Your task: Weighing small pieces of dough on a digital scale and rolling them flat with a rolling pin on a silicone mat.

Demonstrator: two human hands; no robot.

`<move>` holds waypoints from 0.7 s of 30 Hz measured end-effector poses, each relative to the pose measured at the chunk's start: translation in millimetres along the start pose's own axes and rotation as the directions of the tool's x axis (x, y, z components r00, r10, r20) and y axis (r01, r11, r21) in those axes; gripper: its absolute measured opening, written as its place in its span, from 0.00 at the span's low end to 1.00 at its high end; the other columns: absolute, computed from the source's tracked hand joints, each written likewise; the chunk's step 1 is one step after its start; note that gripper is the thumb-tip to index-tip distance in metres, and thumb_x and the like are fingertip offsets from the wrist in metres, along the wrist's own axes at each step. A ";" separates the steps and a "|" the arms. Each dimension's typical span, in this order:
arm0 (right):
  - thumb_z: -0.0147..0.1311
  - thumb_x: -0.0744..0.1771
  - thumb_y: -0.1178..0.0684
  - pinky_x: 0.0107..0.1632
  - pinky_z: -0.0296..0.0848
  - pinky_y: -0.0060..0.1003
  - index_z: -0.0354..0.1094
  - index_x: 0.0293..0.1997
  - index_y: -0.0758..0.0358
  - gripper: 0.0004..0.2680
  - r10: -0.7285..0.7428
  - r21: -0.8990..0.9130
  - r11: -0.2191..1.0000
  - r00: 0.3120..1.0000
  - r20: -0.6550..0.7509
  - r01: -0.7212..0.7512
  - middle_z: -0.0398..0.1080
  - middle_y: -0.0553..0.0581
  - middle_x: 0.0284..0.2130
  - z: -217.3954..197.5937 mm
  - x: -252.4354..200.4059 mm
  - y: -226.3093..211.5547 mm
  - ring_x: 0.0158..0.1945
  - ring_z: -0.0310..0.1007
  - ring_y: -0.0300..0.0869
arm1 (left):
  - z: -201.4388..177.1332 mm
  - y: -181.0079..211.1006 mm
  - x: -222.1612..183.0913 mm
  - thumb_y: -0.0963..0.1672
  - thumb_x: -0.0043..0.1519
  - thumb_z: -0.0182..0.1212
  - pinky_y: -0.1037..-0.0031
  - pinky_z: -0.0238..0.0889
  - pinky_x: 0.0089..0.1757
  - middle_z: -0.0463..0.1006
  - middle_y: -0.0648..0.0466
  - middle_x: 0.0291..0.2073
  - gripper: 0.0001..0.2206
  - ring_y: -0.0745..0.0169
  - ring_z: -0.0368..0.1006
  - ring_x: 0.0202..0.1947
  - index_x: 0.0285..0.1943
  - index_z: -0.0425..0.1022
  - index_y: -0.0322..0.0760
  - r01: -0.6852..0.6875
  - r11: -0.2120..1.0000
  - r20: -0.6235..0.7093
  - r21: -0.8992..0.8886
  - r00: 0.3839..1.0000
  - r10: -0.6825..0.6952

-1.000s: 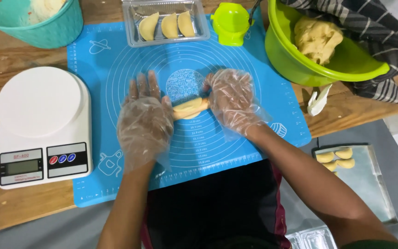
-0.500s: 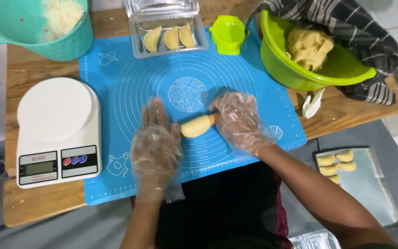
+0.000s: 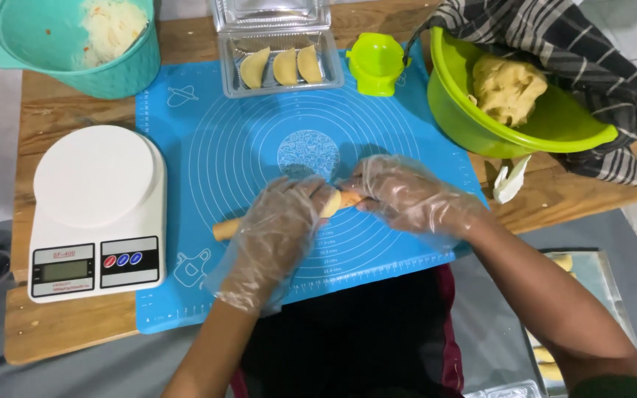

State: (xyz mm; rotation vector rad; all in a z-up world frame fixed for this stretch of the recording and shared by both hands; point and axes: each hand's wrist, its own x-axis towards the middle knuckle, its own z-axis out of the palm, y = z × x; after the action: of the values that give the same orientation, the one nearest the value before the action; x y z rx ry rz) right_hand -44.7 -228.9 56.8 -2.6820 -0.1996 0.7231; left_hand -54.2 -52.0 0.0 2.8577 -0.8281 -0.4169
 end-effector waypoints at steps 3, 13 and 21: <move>0.58 0.68 0.52 0.54 0.78 0.40 0.74 0.50 0.52 0.07 0.045 -0.105 0.994 0.998 0.045 -0.041 0.78 0.51 0.43 -0.1 11.1 10.2 0.49 0.79 0.44 | -24.4 5.5 -1.6 0.50 0.66 0.57 0.63 0.51 0.68 0.65 0.64 0.70 0.22 0.61 0.59 0.71 0.71 0.67 0.62 0.133 0.975 0.154 -0.178 0.982 -0.106; 0.50 0.68 0.54 0.49 0.76 0.47 0.70 0.44 0.59 0.05 -0.446 -0.437 0.842 0.863 -0.237 0.315 0.73 0.57 0.41 27.6 9.4 71.3 0.48 0.75 0.53 | 27.9 -34.1 44.7 0.57 0.64 0.51 0.62 0.74 0.37 0.79 0.55 0.33 0.17 0.49 0.80 0.38 0.47 0.80 0.53 0.242 0.943 -0.142 -0.230 0.950 -0.278; 0.57 0.63 0.60 0.53 0.77 0.44 0.75 0.43 0.58 0.07 -0.476 -0.279 0.868 0.850 -0.225 0.412 0.77 0.52 0.38 28.1 -19.9 119.5 0.47 0.77 0.50 | 12.0 -21.6 29.2 0.45 0.63 0.63 0.73 0.80 0.39 0.80 0.45 0.52 0.17 0.54 0.84 0.39 0.61 0.73 0.46 0.221 0.302 0.056 -0.927 0.879 -0.473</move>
State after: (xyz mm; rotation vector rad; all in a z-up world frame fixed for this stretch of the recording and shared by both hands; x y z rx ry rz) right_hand -71.0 -335.7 -1.2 -2.7416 -0.8411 0.1683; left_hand -23.2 -50.3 -22.4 1.8619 0.1652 -0.3930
